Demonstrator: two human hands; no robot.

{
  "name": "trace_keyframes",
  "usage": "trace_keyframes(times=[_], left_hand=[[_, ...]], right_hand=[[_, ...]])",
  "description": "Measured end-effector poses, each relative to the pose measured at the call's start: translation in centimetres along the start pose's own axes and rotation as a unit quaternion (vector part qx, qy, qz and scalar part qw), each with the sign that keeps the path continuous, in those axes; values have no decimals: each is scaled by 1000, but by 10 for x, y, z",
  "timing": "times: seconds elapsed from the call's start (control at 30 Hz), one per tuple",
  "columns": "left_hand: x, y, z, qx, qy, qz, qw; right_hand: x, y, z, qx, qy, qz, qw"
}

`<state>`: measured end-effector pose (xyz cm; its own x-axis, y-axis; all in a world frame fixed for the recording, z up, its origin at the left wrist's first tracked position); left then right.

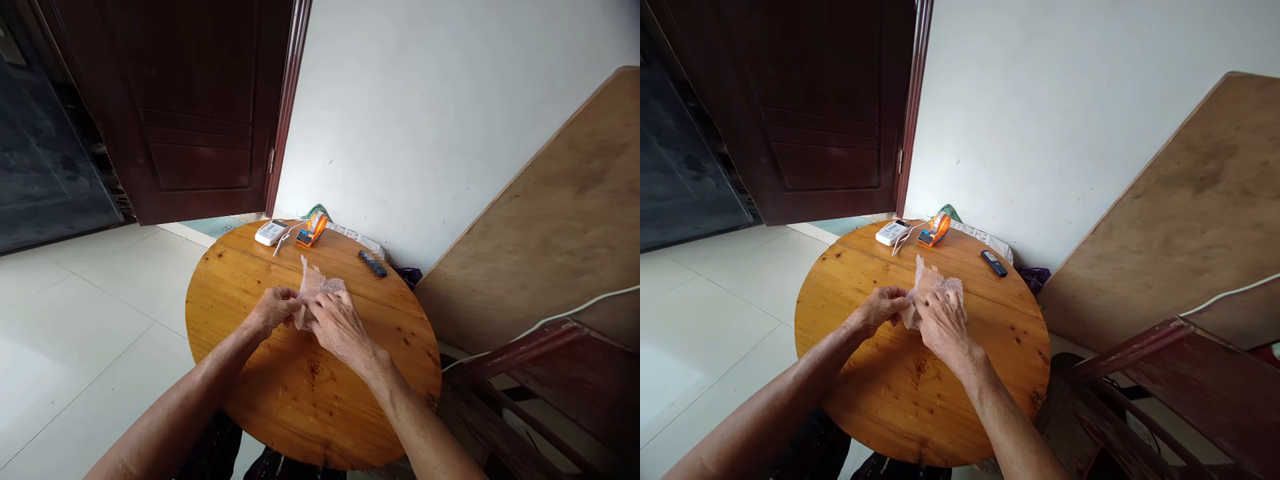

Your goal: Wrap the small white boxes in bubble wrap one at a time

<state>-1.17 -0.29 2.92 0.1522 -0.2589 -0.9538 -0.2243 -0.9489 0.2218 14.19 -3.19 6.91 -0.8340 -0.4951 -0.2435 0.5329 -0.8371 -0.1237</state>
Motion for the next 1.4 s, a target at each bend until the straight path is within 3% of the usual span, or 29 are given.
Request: trace_keyframes(times=[0.17, 0.3, 0.4, 0.5, 0.6, 0.77, 0.97, 1.1, 1.4], left_hand=[[-4, -4, -18, 46, -3, -3, 999], [-7, -3, -20, 112, -63, -15, 992], [-5, -3, -19, 118, -135, -36, 983], [-3, -4, -21, 89, -235, -80, 965], [-5, -2, -26, 60, -346, -136, 926], [-7, 1, -29, 50, -473, -179, 862], [6, -2, -22, 42, -494, -295, 817], [17, -7, -18, 51, -478, -364, 798], [24, -9, -18, 57, -460, -394, 794]], right_hand=[[-1, 4, -4, -42, -86, -43, 994], [-5, 14, -3, -62, -154, -40, 985], [-17, 31, -8, -101, -201, -77, 971], [-35, 54, -22, -127, -261, -205, 935], [-46, 75, -41, -93, -312, -333, 885], [-44, 82, -55, -58, -432, -388, 812], [-43, 56, -52, -15, -355, -418, 836], [-40, 44, -62, -29, -360, -425, 830], [-26, 33, -64, -99, -387, -415, 817]])
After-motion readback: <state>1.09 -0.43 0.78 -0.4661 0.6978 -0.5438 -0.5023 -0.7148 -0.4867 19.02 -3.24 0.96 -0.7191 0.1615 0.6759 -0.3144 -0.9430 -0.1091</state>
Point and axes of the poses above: each hand's wrist, its own y-axis away from the middle knuckle, its own z-axis out of the back of the hand, x = y × z, the point moved 1 cm from there along -y, towards the middle knuckle, and after that the axes turned 8 degrees about y, right-handed, at the moved point
